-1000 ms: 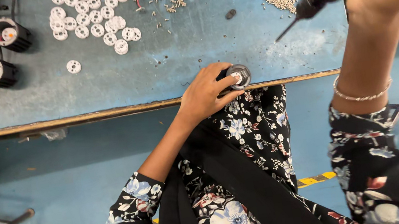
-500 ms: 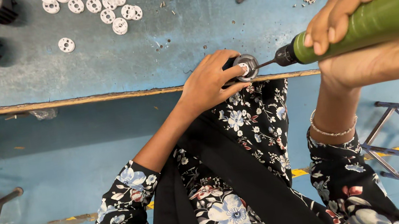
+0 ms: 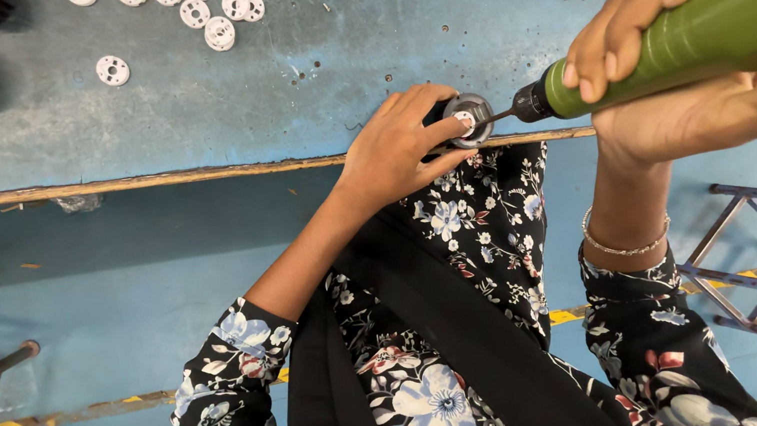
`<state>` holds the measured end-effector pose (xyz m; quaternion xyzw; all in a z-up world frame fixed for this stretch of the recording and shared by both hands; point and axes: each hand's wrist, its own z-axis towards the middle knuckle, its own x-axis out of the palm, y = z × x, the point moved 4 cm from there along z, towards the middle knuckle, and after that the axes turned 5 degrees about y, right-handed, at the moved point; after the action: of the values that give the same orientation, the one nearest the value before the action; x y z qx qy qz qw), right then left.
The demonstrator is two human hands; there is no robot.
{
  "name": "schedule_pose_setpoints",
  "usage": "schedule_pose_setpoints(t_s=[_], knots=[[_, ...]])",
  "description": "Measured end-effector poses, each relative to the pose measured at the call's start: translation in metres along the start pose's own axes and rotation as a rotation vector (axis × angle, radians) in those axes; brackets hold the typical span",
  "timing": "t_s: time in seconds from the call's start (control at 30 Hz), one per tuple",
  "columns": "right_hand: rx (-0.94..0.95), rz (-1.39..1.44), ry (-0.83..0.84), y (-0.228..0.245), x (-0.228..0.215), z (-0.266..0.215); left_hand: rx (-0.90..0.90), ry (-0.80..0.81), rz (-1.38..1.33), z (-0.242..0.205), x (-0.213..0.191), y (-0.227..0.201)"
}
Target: The person assembles small cylindrical electronic components on a blue workbench. They insert white circular parts into the cylinders, use a green power drill to secure them, and handle small metal fasteners and wires. The person repeatedly picks up components, aligns them, and uses the drill to fasten parts together.
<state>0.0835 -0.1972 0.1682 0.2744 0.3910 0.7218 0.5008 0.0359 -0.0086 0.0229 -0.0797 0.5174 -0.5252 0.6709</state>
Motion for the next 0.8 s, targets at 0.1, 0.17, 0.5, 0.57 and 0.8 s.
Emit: schedule_pose_setpoints(t_s=[0.1,0.17,0.5,0.57,0.8], knots=[[0.000,0.012,-0.001,0.002,0.006,0.001,0.001,-0.010,0.006,-0.001,0.000,0.000],[-0.003,0.026,0.015,0.003,0.009,0.003,-0.012,-0.005,0.011,-0.001,0.001,0.001],[-0.026,0.017,0.029,0.001,0.010,0.002,-0.021,-0.012,0.005,-0.001,0.001,0.001],[-0.060,0.019,0.016,0.000,0.013,0.002,-0.026,-0.005,0.007,-0.001,0.001,0.000],[-0.068,-0.037,0.136,0.005,0.030,0.008,-0.003,-0.012,-0.001,-0.001,0.001,0.000]])
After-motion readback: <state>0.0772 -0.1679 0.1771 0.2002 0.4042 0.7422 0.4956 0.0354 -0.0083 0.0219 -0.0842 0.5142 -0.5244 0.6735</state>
